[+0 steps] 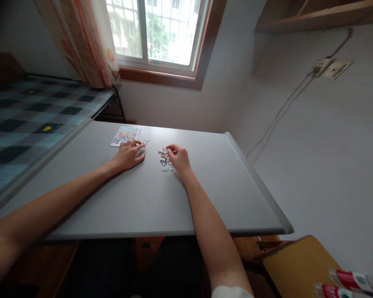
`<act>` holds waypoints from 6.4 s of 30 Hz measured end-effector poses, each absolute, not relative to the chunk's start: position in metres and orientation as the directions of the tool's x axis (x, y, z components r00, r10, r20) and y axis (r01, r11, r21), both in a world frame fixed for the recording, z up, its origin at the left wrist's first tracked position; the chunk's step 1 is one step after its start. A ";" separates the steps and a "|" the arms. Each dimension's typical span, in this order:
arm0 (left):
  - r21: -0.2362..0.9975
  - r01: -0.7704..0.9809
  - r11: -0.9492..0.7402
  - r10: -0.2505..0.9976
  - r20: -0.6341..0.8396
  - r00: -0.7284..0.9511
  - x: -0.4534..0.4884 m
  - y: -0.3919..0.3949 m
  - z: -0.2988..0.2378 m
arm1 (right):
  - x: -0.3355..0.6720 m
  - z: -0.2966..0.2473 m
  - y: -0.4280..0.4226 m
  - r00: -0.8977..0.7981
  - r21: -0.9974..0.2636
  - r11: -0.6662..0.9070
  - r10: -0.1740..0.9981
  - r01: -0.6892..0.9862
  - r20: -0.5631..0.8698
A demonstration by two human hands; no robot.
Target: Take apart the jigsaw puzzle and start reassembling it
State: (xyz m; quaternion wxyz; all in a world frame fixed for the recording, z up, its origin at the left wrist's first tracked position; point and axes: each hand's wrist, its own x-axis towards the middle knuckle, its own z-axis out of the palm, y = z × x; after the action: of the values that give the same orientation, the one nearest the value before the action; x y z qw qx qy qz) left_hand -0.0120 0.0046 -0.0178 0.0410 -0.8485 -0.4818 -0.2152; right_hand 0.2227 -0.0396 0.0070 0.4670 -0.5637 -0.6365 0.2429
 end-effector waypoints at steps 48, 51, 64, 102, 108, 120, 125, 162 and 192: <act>0.119 0.856 -0.504 0.852 0.231 0.469 -0.010 -0.001 -0.008 | 0.256 0.007 -0.043 0.217 -0.433 -0.176 0.975 0.884 0.047; 0.113 0.854 -0.508 0.849 0.235 0.474 -0.010 -0.001 -0.008 | 0.258 0.004 -0.041 0.221 -0.458 -0.182 0.975 0.870 0.033; 0.111 0.855 -0.506 0.851 0.228 0.474 -0.011 0.000 -0.009 | 0.257 0.005 -0.042 0.216 -0.438 -0.171 0.975 0.882 0.055; 0.113 0.851 -0.513 0.849 0.217 0.482 -0.012 -0.001 -0.009 | 0.277 0.006 -0.034 0.123 -0.691 -0.011 0.986 0.723 0.114; 0.104 0.851 -0.514 0.847 0.219 0.485 -0.011 -0.002 -0.006 | 0.263 0.006 -0.038 0.028 -0.538 0.017 0.997 0.843 0.076; 0.111 0.853 -0.509 0.851 0.217 0.479 -0.011 -0.001 -0.008 | 0.260 0.000 -0.037 0.098 -0.502 -0.045 0.992 0.863 0.080; 0.112 0.852 -0.512 0.849 0.221 0.481 -0.011 0.000 -0.009 | 0.261 0.000 -0.037 0.090 -0.532 -0.042 0.994 0.846 0.065; 0.218 0.523 -0.824 0.553 0.516 0.654 -0.005 -0.005 -0.015 | 0.239 0.008 -0.042 -0.074 -0.983 0.105 0.993 0.152 0.095; 0.218 0.403 -0.889 0.453 0.551 0.701 -0.001 -0.009 -0.014 | 0.214 -0.006 -0.043 -0.253 -0.970 0.194 0.955 0.146 0.153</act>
State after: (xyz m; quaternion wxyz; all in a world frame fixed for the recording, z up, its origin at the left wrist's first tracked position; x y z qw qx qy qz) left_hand -0.0012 -0.0095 -0.0141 -0.0405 -0.9213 -0.2322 -0.3092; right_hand 0.2138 -0.0425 -0.0061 0.4337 -0.4307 -0.6393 0.4666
